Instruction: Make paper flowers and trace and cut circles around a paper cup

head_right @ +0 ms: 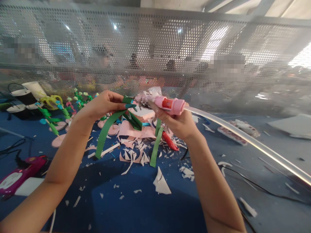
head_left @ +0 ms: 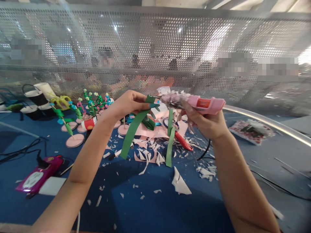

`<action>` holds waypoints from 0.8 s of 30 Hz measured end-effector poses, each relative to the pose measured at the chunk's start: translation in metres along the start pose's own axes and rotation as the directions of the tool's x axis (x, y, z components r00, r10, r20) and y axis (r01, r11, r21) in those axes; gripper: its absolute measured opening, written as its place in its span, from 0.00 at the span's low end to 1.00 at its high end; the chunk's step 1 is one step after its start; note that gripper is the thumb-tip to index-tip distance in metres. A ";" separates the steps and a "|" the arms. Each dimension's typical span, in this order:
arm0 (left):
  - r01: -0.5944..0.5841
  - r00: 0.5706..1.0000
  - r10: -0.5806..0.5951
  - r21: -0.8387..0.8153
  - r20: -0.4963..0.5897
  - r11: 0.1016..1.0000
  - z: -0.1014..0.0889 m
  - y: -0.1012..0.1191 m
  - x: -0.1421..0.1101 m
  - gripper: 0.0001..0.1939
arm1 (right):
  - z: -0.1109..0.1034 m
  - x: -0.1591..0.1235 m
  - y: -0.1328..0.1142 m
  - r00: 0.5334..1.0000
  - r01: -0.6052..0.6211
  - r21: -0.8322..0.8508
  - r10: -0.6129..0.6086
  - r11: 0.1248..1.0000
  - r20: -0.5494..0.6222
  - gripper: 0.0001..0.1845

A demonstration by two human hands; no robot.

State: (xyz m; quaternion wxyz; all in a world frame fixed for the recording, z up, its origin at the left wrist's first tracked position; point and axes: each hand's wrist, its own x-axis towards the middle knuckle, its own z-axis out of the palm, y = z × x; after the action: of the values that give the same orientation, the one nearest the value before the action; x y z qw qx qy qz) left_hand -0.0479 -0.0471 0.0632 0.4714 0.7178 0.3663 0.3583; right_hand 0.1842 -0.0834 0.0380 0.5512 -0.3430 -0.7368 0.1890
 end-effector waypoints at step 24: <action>0.035 0.999 -0.034 -0.060 0.017 0.998 0.007 0.005 -0.001 0.08 | 0.005 -0.001 0.002 0.999 0.022 -0.020 -0.021 1.000 0.035 0.12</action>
State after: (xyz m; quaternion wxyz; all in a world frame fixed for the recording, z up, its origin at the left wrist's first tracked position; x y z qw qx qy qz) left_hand -0.0415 -0.0520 0.0658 0.5018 0.6998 0.3637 0.3552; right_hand 0.1805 -0.0822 0.0345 0.5368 -0.3373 -0.7518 0.1814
